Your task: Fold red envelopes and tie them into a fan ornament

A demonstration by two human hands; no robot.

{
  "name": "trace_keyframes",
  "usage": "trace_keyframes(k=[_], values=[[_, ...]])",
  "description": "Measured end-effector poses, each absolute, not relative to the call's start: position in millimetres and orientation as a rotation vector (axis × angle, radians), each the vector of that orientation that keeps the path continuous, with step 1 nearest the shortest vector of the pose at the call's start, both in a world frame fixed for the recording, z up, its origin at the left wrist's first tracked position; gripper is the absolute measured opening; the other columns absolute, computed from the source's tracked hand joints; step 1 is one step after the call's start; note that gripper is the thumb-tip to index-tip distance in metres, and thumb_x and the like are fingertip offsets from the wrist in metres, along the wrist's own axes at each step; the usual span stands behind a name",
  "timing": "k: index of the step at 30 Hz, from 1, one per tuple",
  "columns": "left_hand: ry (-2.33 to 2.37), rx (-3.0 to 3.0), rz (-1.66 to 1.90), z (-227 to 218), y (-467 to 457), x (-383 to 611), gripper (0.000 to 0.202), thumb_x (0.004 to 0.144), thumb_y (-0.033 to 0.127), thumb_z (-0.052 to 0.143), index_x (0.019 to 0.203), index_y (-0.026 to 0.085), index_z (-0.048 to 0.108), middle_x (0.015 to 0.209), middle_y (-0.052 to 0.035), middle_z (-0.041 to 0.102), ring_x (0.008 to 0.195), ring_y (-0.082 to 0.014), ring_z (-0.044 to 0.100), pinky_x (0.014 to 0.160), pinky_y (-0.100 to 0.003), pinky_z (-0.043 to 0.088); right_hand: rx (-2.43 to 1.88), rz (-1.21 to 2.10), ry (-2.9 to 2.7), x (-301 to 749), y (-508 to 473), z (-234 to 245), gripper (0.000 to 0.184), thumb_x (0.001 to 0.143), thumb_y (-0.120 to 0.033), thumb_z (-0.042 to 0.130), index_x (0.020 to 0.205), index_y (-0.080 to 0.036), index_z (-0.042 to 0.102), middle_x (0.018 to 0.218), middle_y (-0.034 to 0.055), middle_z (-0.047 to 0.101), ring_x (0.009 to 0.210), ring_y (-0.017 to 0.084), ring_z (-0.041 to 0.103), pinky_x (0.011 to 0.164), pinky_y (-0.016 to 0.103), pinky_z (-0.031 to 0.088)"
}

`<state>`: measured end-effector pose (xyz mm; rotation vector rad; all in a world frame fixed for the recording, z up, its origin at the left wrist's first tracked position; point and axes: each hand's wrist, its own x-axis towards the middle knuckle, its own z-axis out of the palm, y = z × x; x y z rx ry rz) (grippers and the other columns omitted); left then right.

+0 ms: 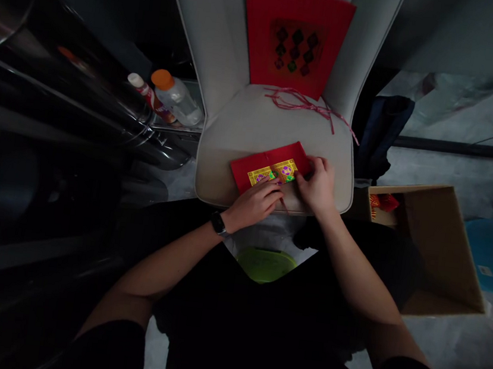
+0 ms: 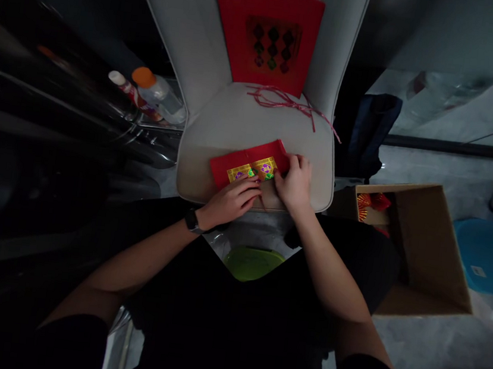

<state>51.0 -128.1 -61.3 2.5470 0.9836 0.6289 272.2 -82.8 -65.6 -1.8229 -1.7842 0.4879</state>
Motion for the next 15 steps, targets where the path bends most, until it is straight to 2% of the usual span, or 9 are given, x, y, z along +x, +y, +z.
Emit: trace_keyframes(k=[3, 6, 8, 12, 15], values=[[0.976, 2.571, 0.613, -59, -129, 51, 0.031, 0.100, 0.009, 0.054, 0.127, 0.018, 0.066, 0.129, -0.0117, 0.069, 0.144, -0.0277, 0.056, 0.124, -0.055, 0.046, -1.858, 0.454, -1.790, 265, -84, -54, 0.039, 0.095, -0.027, 0.055, 0.133, -0.019, 0.065, 0.123, 0.0158, 0.071, 0.120, 0.037, 0.058, 0.107, 0.057, 0.044], [0.970, 2.606, 0.606, -57, -131, 51, 0.027, 0.100, 0.010, 0.054, 0.124, 0.016, 0.068, 0.126, -0.0118, 0.071, 0.141, -0.0281, 0.058, 0.123, -0.054, 0.047, -1.715, 0.481, -1.805, 255, -89, -48, 0.038, 0.102, -0.029, 0.048, 0.135, -0.019, 0.065, 0.126, 0.0153, 0.073, 0.116, 0.032, 0.064, 0.106, 0.052, 0.048], [0.981, 2.622, 0.583, -56, -132, 51, 0.025, 0.100, 0.011, 0.054, 0.119, 0.016, 0.070, 0.123, -0.0122, 0.072, 0.136, -0.0285, 0.061, 0.120, -0.054, 0.050, -1.528, 0.548, -1.865, 247, -94, -47, 0.037, 0.104, -0.033, 0.050, 0.134, -0.021, 0.067, 0.129, 0.0127, 0.074, 0.119, 0.029, 0.067, 0.110, 0.050, 0.049], [1.016, 2.662, 0.515, -54, -133, 46, 0.023, 0.101, 0.016, 0.056, 0.116, 0.010, 0.072, 0.118, -0.0174, 0.074, 0.119, -0.0298, 0.070, 0.107, -0.053, 0.060, -1.101, 0.772, -1.901, 234, -102, -49, 0.034, 0.098, -0.045, 0.065, 0.124, -0.025, 0.074, 0.130, 0.0079, 0.076, 0.123, 0.026, 0.070, 0.116, 0.049, 0.051], [0.972, 2.652, 0.495, -49, -130, 39, 0.024, 0.101, 0.014, 0.054, 0.117, 0.012, 0.071, 0.121, -0.0143, 0.075, 0.126, -0.0275, 0.067, 0.116, -0.052, 0.053, -1.078, 0.812, -1.705, 235, -99, -54, 0.036, 0.100, -0.049, 0.062, 0.124, -0.026, 0.076, 0.132, 0.0082, 0.076, 0.124, 0.026, 0.071, 0.111, 0.047, 0.056]])
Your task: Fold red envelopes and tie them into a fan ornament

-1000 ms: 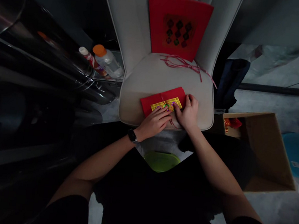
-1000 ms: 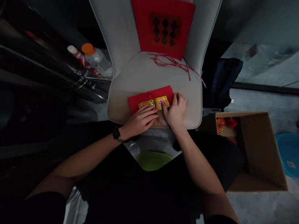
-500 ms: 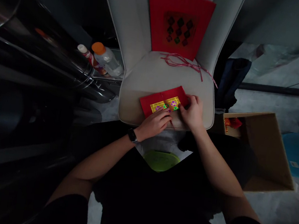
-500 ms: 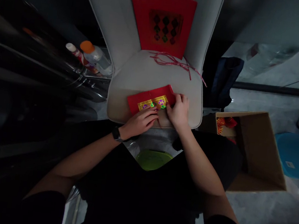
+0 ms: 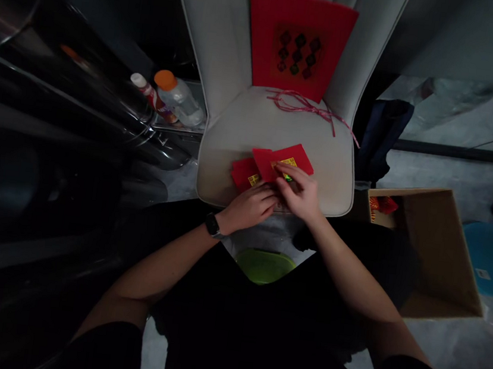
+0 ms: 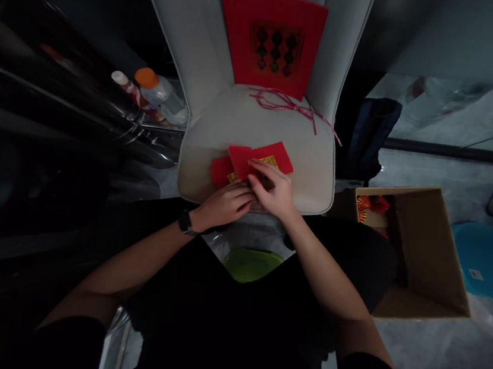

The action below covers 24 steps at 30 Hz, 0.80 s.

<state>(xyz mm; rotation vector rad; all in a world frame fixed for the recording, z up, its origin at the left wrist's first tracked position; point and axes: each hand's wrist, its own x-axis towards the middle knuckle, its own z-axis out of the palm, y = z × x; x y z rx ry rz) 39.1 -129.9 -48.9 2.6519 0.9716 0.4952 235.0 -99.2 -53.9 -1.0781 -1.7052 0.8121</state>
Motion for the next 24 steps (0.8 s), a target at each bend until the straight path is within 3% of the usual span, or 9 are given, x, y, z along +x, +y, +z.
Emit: trace_keyframes(k=[4, 8, 13, 14, 16, 18, 19, 24], values=[[0.885, 2.631, 0.456, -41, -130, 33, 0.025, 0.101, 0.012, 0.052, 0.119, 0.016, 0.070, 0.122, -0.0094, 0.075, 0.129, -0.0235, 0.065, 0.125, -0.051, 0.045, -1.190, 0.820, -1.717, 241, -94, -61, 0.040, 0.102, -0.050, 0.058, 0.130, -0.025, 0.074, 0.135, 0.0095, 0.074, 0.128, 0.026, 0.069, 0.114, 0.049, 0.054], [0.763, 2.595, 0.462, -29, -145, 36, 0.023, 0.101, 0.014, 0.054, 0.117, 0.016, 0.070, 0.116, -0.0086, 0.077, 0.114, -0.0226, 0.071, 0.112, -0.046, 0.055, -1.120, 0.803, -2.076, 240, -98, -64, 0.046, 0.102, -0.047, 0.061, 0.138, -0.020, 0.070, 0.150, 0.0143, 0.063, 0.141, 0.028, 0.059, 0.122, 0.051, 0.046], [0.831, 2.365, 0.709, -2, -147, 24, 0.016, 0.100, 0.021, 0.060, 0.112, 0.021, 0.071, 0.097, -0.0026, 0.079, 0.089, -0.0165, 0.074, 0.089, -0.033, 0.062, -1.209, 0.638, -2.278, 234, -101, -73, 0.049, 0.103, -0.042, 0.058, 0.145, -0.017, 0.064, 0.156, 0.0161, 0.056, 0.150, 0.032, 0.049, 0.126, 0.055, 0.039], [0.934, 2.352, 0.736, 1, -141, 18, 0.017, 0.099, 0.024, 0.062, 0.114, 0.022, 0.070, 0.100, -0.0037, 0.078, 0.094, -0.0179, 0.074, 0.093, -0.036, 0.061, -1.214, 0.618, -2.287, 234, -100, -75, 0.050, 0.104, -0.042, 0.057, 0.146, -0.016, 0.063, 0.156, 0.0170, 0.056, 0.149, 0.032, 0.049, 0.126, 0.054, 0.039], [1.183, 2.360, 0.696, -1, -127, 3, 0.035, 0.095, 0.032, 0.070, 0.129, 0.022, 0.066, 0.127, -0.0107, 0.072, 0.121, -0.0263, 0.067, 0.111, -0.048, 0.053, -1.216, 0.599, -2.289, 233, -99, -79, 0.051, 0.105, -0.041, 0.055, 0.147, -0.015, 0.061, 0.155, 0.0181, 0.056, 0.149, 0.032, 0.049, 0.126, 0.053, 0.039], [1.361, 2.381, 0.527, -12, -114, -11, 0.070, 0.086, 0.043, 0.081, 0.147, 0.021, 0.055, 0.158, -0.0186, 0.051, 0.145, -0.0380, 0.049, 0.120, -0.059, 0.042, -1.210, 0.601, -2.285, 233, -98, -80, 0.051, 0.105, -0.041, 0.055, 0.148, -0.016, 0.059, 0.156, 0.0182, 0.055, 0.148, 0.031, 0.049, 0.124, 0.053, 0.041], [1.411, 2.380, 0.445, -20, -108, -17, 0.077, 0.084, 0.046, 0.083, 0.151, 0.022, 0.053, 0.164, -0.0189, 0.043, 0.151, -0.0410, 0.042, 0.122, -0.062, 0.037, -1.209, 0.599, -2.285, 233, -98, -80, 0.052, 0.104, -0.042, 0.057, 0.148, -0.015, 0.059, 0.156, 0.0187, 0.055, 0.148, 0.031, 0.049, 0.123, 0.052, 0.042], [1.477, 2.386, 0.305, -43, -98, -27, 0.066, 0.092, 0.050, 0.072, 0.150, 0.024, 0.055, 0.166, -0.0164, 0.041, 0.154, -0.0388, 0.037, 0.127, -0.062, 0.028, -1.498, 0.413, -2.273, 232, -102, -66, 0.052, 0.093, -0.053, 0.070, 0.126, -0.013, 0.069, 0.133, 0.0223, 0.065, 0.125, 0.039, 0.057, 0.107, 0.055, 0.048]])
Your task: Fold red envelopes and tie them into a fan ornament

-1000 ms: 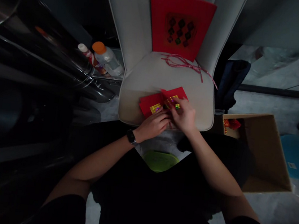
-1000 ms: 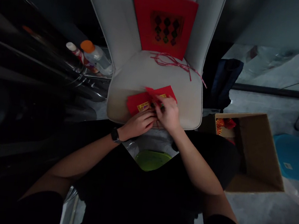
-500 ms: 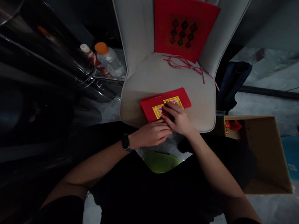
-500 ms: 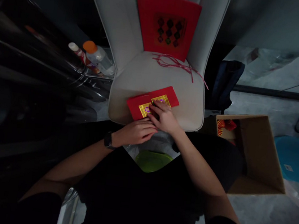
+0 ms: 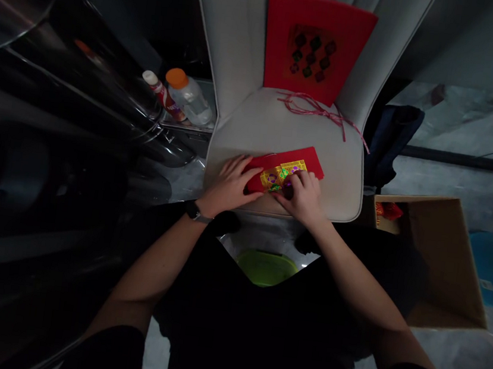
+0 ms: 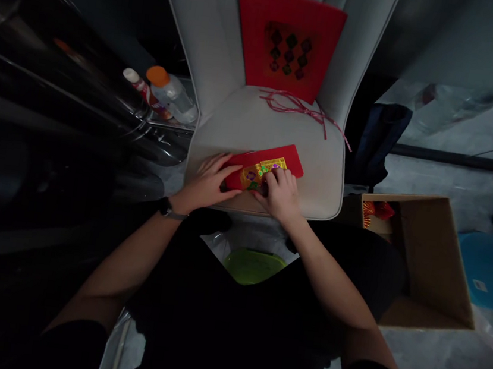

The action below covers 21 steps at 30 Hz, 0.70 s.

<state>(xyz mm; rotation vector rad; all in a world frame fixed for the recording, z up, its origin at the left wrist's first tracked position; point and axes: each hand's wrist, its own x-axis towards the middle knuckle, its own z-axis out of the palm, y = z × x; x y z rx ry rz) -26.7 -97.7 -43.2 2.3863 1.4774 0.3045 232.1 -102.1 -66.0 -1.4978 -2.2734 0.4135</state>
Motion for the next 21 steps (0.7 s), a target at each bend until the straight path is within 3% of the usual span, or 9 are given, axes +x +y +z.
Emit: trace_keyframes(k=[4, 7, 14, 21], values=[[1.504, 2.425, 0.321, -42, -97, -22, 0.065, 0.089, 0.048, 0.074, 0.146, 0.023, 0.058, 0.167, -0.0177, 0.039, 0.155, -0.0389, 0.036, 0.127, -0.061, 0.027, -1.667, 0.428, -2.299, 235, -108, -52, 0.031, 0.101, -0.043, 0.057, 0.110, -0.017, 0.072, 0.112, 0.0173, 0.070, 0.110, 0.033, 0.062, 0.097, 0.046, 0.049], [1.490, 2.429, 0.335, -42, -94, -20, 0.064, 0.087, 0.046, 0.075, 0.144, 0.021, 0.058, 0.167, -0.0178, 0.039, 0.156, -0.0386, 0.034, 0.128, -0.061, 0.024, -1.669, 0.504, -2.304, 237, -111, -46, 0.027, 0.104, -0.036, 0.051, 0.104, -0.020, 0.073, 0.108, 0.0134, 0.073, 0.105, 0.029, 0.065, 0.092, 0.040, 0.050], [1.472, 2.422, 0.324, -40, -87, -17, 0.062, 0.085, 0.047, 0.075, 0.140, 0.023, 0.060, 0.161, -0.0154, 0.047, 0.151, -0.0375, 0.039, 0.127, -0.059, 0.027, -1.657, 0.735, -2.462, 247, -119, -20, 0.013, 0.095, -0.029, 0.062, 0.099, -0.021, 0.072, 0.108, 0.0096, 0.076, 0.097, 0.024, 0.070, 0.080, 0.034, 0.049], [1.490, 2.406, 0.275, -27, -85, -17, 0.065, 0.084, 0.055, 0.075, 0.140, 0.026, 0.062, 0.149, -0.0132, 0.054, 0.137, -0.0384, 0.048, 0.118, -0.058, 0.036, -1.613, 0.790, -2.576, 255, -123, -14, 0.014, 0.098, -0.033, 0.062, 0.099, -0.024, 0.072, 0.105, 0.0093, 0.079, 0.091, 0.026, 0.073, 0.072, 0.036, 0.049]])
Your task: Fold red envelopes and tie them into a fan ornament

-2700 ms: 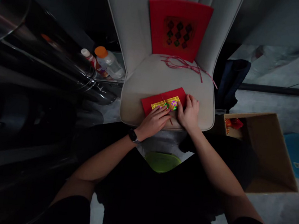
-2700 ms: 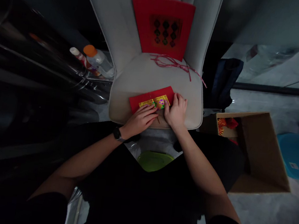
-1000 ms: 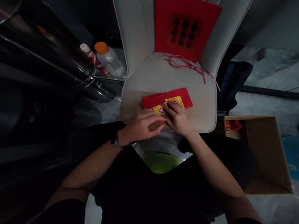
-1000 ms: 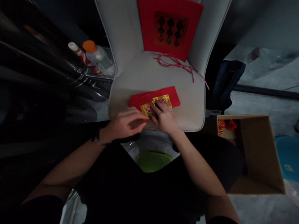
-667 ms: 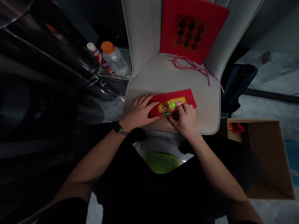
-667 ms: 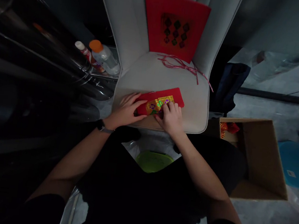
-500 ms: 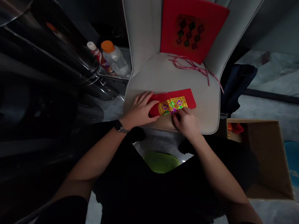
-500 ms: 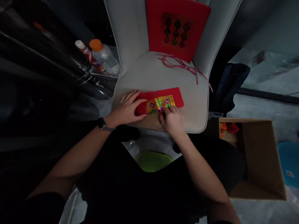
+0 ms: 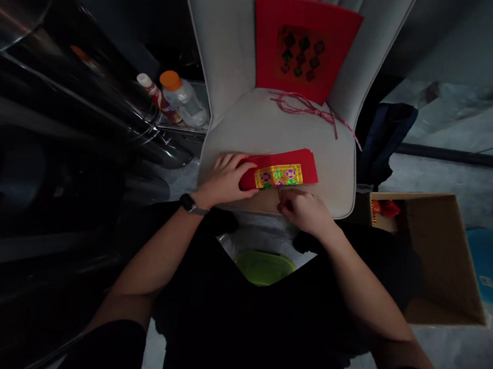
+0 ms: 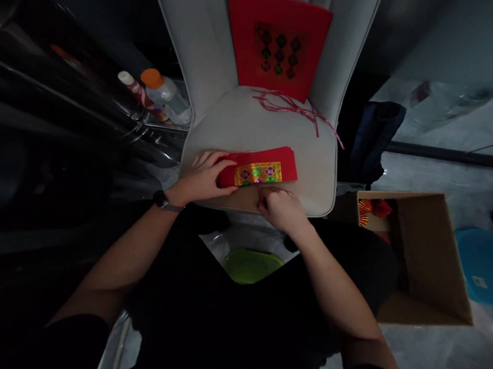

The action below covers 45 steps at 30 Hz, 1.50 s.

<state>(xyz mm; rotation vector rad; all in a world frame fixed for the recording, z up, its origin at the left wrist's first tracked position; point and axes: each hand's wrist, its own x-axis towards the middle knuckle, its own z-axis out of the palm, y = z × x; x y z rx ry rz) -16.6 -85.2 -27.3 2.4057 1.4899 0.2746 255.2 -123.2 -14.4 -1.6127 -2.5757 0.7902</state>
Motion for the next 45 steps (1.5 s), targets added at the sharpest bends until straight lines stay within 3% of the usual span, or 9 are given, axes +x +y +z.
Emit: trace_keyframes(k=[4, 9, 13, 18, 24, 30, 35, 41, 45], values=[[1.578, 2.381, 0.277, -25, -87, -10, 0.075, 0.085, 0.067, 0.071, 0.148, 0.027, 0.058, 0.146, -0.0157, 0.054, 0.135, -0.0413, 0.048, 0.118, -0.062, 0.034, -1.568, 0.808, -2.533, 253, -117, -20, 0.021, 0.101, -0.042, 0.061, 0.100, -0.026, 0.074, 0.102, 0.0085, 0.079, 0.090, 0.027, 0.073, 0.074, 0.038, 0.052], [1.435, 2.445, 0.291, -33, -85, -1, 0.087, 0.085, 0.063, 0.074, 0.159, 0.027, 0.045, 0.167, -0.0163, 0.037, 0.153, -0.0415, 0.033, 0.127, -0.064, 0.018, -1.714, 0.773, -2.362, 253, -104, -29, 0.027, 0.102, -0.044, 0.057, 0.100, -0.025, 0.077, 0.091, 0.0084, 0.078, 0.085, 0.026, 0.073, 0.077, 0.039, 0.053], [1.374, 2.451, 0.280, -36, -83, -3, 0.077, 0.089, 0.057, 0.073, 0.156, 0.027, 0.049, 0.165, -0.0154, 0.041, 0.150, -0.0376, 0.038, 0.126, -0.058, 0.027, -1.865, 0.718, -2.260, 252, -95, -32, 0.030, 0.100, -0.046, 0.056, 0.105, -0.024, 0.075, 0.099, 0.0119, 0.078, 0.088, 0.029, 0.073, 0.075, 0.039, 0.052], [1.436, 2.425, 0.265, -37, -81, -7, 0.069, 0.089, 0.058, 0.072, 0.151, 0.032, 0.056, 0.158, -0.0145, 0.044, 0.142, -0.0388, 0.043, 0.119, -0.059, 0.034, -1.914, 0.682, -2.216, 253, -91, -32, 0.031, 0.100, -0.047, 0.055, 0.105, -0.023, 0.074, 0.098, 0.0133, 0.077, 0.087, 0.031, 0.072, 0.075, 0.041, 0.051], [1.441, 2.451, 0.270, -37, -83, -4, 0.072, 0.091, 0.066, 0.067, 0.153, 0.032, 0.056, 0.159, -0.0153, 0.044, 0.142, -0.0398, 0.041, 0.116, -0.061, 0.034, -1.831, 0.436, -1.933, 264, -81, -40, 0.042, 0.097, -0.042, 0.057, 0.128, -0.016, 0.067, 0.127, 0.0196, 0.069, 0.118, 0.037, 0.061, 0.099, 0.052, 0.048], [1.497, 2.411, 0.275, -34, -81, -1, 0.044, 0.104, 0.048, 0.052, 0.144, 0.033, 0.063, 0.147, -0.0105, 0.057, 0.135, -0.0346, 0.048, 0.114, -0.059, 0.038, -1.854, 0.445, -1.978, 261, -79, -50, 0.048, 0.097, -0.045, 0.057, 0.135, -0.016, 0.063, 0.136, 0.0206, 0.067, 0.125, 0.044, 0.053, 0.102, 0.064, 0.042], [1.592, 2.327, 0.220, -29, -65, 1, 0.050, 0.092, 0.046, 0.072, 0.138, 0.027, 0.064, 0.135, -0.0119, 0.062, 0.124, -0.0344, 0.056, 0.108, -0.054, 0.045, -1.895, 0.371, -1.969, 257, -80, -51, 0.050, 0.096, -0.049, 0.061, 0.134, -0.016, 0.062, 0.145, 0.0206, 0.062, 0.129, 0.044, 0.051, 0.104, 0.063, 0.040], [1.647, 2.065, 0.107, -30, -30, 3, 0.073, 0.062, 0.050, 0.096, 0.120, 0.017, 0.067, 0.116, -0.0141, 0.072, 0.108, -0.0330, 0.067, 0.094, -0.043, 0.053, -1.925, 0.399, -2.004, 257, -77, -48, 0.048, 0.095, -0.046, 0.064, 0.133, -0.017, 0.061, 0.138, 0.0209, 0.065, 0.127, 0.042, 0.052, 0.102, 0.061, 0.041], [1.620, 1.956, -0.020, -25, -18, 6, 0.058, 0.058, 0.055, 0.096, 0.098, 0.020, 0.071, 0.099, -0.0096, 0.077, 0.094, -0.0301, 0.071, 0.079, -0.037, 0.053, -1.929, 0.410, -2.000, 259, -75, -51, 0.052, 0.093, -0.047, 0.064, 0.135, -0.017, 0.059, 0.136, 0.0211, 0.066, 0.127, 0.042, 0.052, 0.101, 0.061, 0.041]])
